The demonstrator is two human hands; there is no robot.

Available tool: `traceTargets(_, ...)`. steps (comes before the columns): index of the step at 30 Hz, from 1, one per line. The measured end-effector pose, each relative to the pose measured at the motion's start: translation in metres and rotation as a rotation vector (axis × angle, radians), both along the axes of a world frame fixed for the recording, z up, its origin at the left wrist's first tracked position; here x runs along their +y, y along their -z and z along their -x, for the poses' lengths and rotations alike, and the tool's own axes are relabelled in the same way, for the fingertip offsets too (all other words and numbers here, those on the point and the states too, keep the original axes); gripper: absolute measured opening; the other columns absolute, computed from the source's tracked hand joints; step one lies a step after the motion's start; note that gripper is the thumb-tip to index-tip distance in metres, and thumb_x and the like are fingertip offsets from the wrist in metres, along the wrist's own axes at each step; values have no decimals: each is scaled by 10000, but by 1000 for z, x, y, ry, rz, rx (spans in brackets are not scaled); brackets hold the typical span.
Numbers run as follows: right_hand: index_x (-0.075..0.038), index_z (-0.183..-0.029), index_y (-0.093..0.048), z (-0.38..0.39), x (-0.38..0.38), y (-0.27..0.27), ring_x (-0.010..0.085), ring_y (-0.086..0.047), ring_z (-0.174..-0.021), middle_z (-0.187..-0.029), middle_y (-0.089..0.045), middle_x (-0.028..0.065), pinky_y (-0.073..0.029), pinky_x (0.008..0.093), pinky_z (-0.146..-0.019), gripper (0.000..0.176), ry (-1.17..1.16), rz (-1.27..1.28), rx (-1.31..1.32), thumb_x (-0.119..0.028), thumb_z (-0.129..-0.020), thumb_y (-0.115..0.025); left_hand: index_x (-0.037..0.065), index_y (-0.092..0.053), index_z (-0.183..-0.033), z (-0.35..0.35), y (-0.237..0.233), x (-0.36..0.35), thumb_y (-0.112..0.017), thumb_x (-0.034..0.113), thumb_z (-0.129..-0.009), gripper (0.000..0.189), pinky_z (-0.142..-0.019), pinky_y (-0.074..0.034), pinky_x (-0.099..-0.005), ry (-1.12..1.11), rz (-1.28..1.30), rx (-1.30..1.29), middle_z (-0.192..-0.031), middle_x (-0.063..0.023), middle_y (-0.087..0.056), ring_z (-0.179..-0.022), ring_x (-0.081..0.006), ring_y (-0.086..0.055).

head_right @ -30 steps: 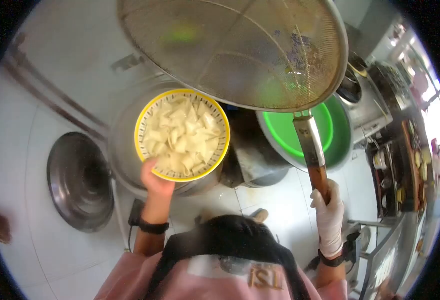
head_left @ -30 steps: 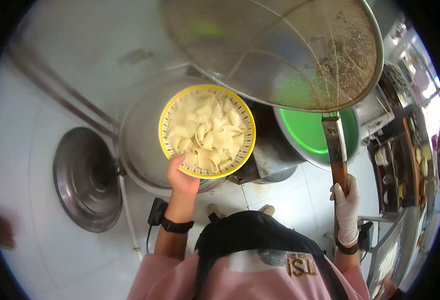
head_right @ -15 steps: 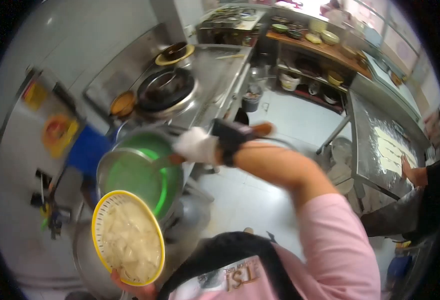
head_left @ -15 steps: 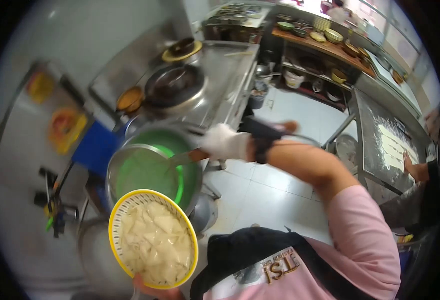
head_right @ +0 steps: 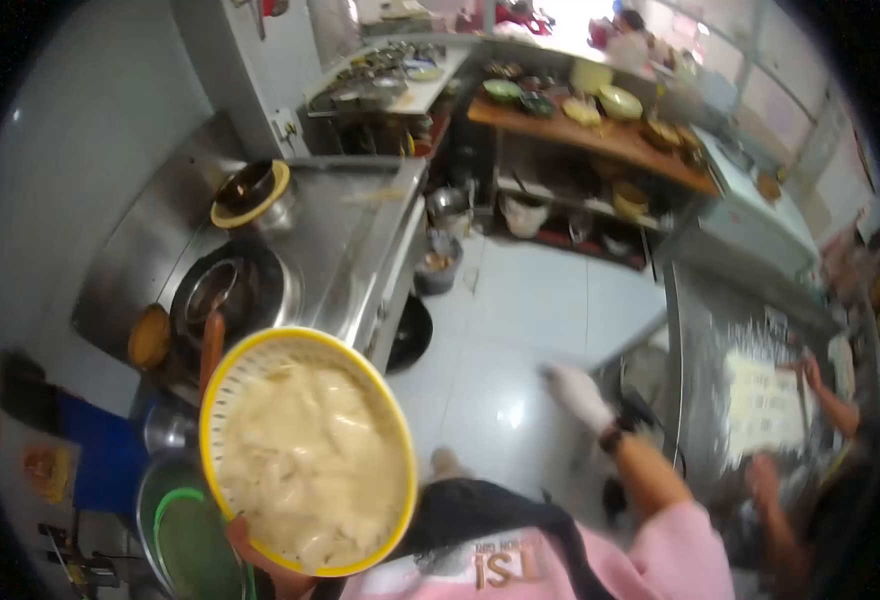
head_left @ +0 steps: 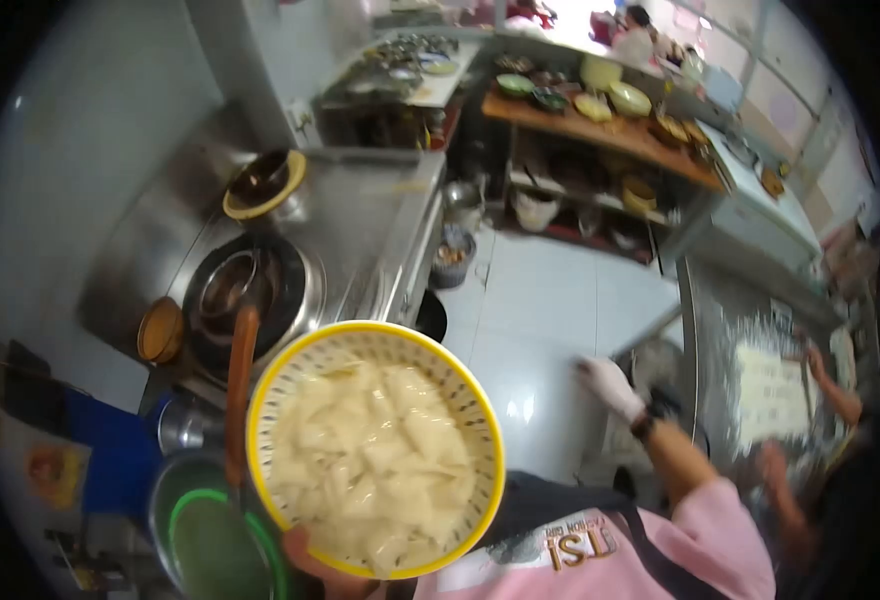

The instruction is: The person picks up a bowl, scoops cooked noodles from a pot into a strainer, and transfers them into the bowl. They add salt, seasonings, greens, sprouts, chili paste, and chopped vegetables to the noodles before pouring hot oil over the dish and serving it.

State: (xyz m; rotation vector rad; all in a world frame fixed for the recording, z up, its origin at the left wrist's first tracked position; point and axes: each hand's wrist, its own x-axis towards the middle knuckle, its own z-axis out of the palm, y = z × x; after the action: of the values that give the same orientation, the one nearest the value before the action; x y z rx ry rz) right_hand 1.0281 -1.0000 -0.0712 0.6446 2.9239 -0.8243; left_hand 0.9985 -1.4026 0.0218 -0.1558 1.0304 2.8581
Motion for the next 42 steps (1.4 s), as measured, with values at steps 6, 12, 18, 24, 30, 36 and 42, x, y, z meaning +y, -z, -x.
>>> traceTargets(6, -58, -641, -538, -170, 171, 178, 134, -521, -496, -546, -516, 47, -411, 278, -459, 156, 679, 419, 110, -156, -762, -546, 52, -321, -1279, 132, -35, 155, -401, 457, -736, 682, -957, -304, -412, 261, -89, -8, -1273, -141, -385, -1146, -296, -379)
traceTargets(12, -58, -601, -523, -9, 235, 121, 188, -496, -473, -566, -525, 78, -390, 298, -435, 104, 896, 1010, 272, -113, -669, -580, 39, -330, -1273, 234, -13, 264, -385, 421, -765, 638, -958, -297, -414, 251, -52, -93, -1264, -135, -398, -1146, -301, -380)
traceTargets(18, -52, -802, -529, 315, 318, 68, 90, -492, -561, -628, -501, 3, -415, 213, -515, 156, 251, 941, 142, -207, -817, -542, 35, -325, -1275, 317, -5, 362, -388, 391, -772, 619, -954, -306, -443, 120, -75, -111, -1259, -140, -400, -1137, -308, -393)
traceTargets(24, -83, -839, -555, 551, 346, -27, 42, -458, -549, -664, -531, -26, -374, 184, -498, 102, -160, 1127, 224, -181, -848, -530, 21, -323, -1271, 409, 3, 440, -389, 339, -775, 592, -963, -314, -446, 58, -151, -101, -1260, -159, -397, -1151, -318, -387)
traceTargets(30, -114, -848, -548, 699, 379, -64, 40, -470, -537, -707, -542, -14, -350, 144, -465, 59, -93, 1188, 199, -159, -810, -546, -24, -252, -1287, 513, 45, 490, -435, 211, -724, 637, -1007, -269, -431, 3, -221, -151, -1287, -194, -353, -1183, -324, -358)
traceTargets(36, -49, -1038, -465, 845, 403, -52, 55, -484, -553, -760, -533, 3, -348, 143, -458, 263, -27, 1361, 270, -164, -818, -552, -30, -277, -1267, 587, 58, 534, -456, 178, -724, 609, -973, -327, -419, -51, -324, -163, -1256, -193, -392, -1138, -320, -412)
traceTargets(42, -52, -988, -518, 968, 409, -25, 59, -486, -525, -724, -556, 15, -390, 164, -460, 182, -289, 1651, 101, -157, -840, -539, -26, -284, -1268, 639, 50, 594, -446, 211, -730, 610, -969, -325, -430, -237, -291, -165, -1248, -195, -401, -1128, -330, -419)
